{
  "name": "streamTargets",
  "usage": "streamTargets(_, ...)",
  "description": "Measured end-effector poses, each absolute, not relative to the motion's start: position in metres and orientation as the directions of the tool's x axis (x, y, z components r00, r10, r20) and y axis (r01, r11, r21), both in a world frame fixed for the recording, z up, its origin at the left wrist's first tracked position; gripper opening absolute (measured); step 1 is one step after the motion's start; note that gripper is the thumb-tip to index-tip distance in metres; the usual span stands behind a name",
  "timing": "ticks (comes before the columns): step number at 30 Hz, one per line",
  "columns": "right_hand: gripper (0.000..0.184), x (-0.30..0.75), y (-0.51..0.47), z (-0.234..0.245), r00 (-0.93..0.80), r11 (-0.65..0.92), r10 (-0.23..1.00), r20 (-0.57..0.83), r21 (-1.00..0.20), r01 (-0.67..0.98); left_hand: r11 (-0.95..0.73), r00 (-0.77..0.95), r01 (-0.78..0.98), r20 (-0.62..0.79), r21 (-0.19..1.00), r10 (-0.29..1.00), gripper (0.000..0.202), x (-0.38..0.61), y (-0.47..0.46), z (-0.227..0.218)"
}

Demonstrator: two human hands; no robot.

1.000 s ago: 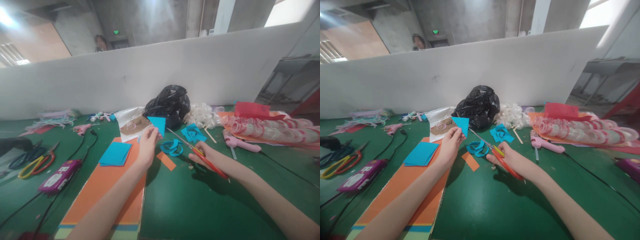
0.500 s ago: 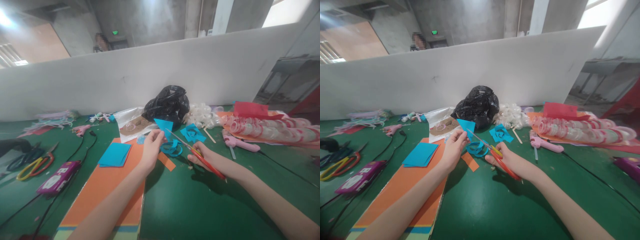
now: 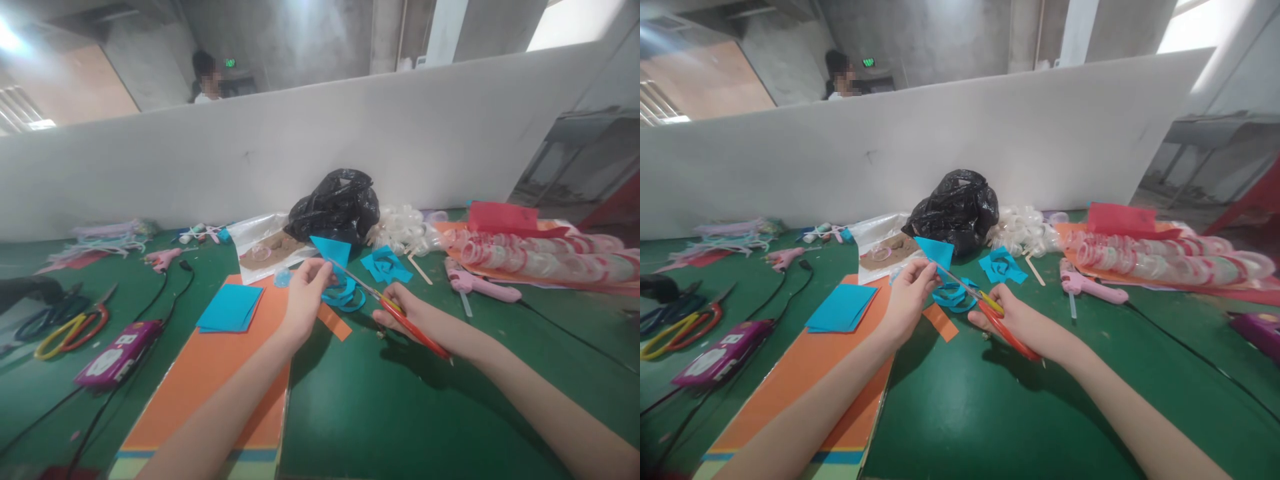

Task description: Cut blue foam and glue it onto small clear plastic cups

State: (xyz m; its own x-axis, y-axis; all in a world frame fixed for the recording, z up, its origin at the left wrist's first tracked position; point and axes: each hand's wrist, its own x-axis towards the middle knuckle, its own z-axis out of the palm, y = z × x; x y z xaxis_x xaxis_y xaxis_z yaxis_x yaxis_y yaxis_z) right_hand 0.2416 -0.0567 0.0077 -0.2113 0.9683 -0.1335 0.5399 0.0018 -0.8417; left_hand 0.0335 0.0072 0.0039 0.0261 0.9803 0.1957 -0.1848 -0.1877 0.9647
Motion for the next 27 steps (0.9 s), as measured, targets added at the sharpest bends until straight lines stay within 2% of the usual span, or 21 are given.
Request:
streamTargets(13,0.052,0.243,-0.056,0.005,-0.219,-0.02,0.962,-0.166,-0.838,0.545,-0.22,0.042,-0.101,0.225,0.97,0.973,0.024,0.034,0.005,0.004)
streamTargets(20,0.053,0.242,-0.054,-0.002,-0.186,-0.01,0.975,-0.122,-0.859,0.512,-0.184,0.051,-0.071,0.188,0.98,0.981,0.024,0.034,0.003,0.01)
streamTargets(27,0.054,0.241,-0.053,0.002,-0.175,-0.026,0.974,-0.143,-0.841,0.54,-0.178,0.06,-0.034,0.18,0.983,0.982,0.024,0.032,0.003,0.012)
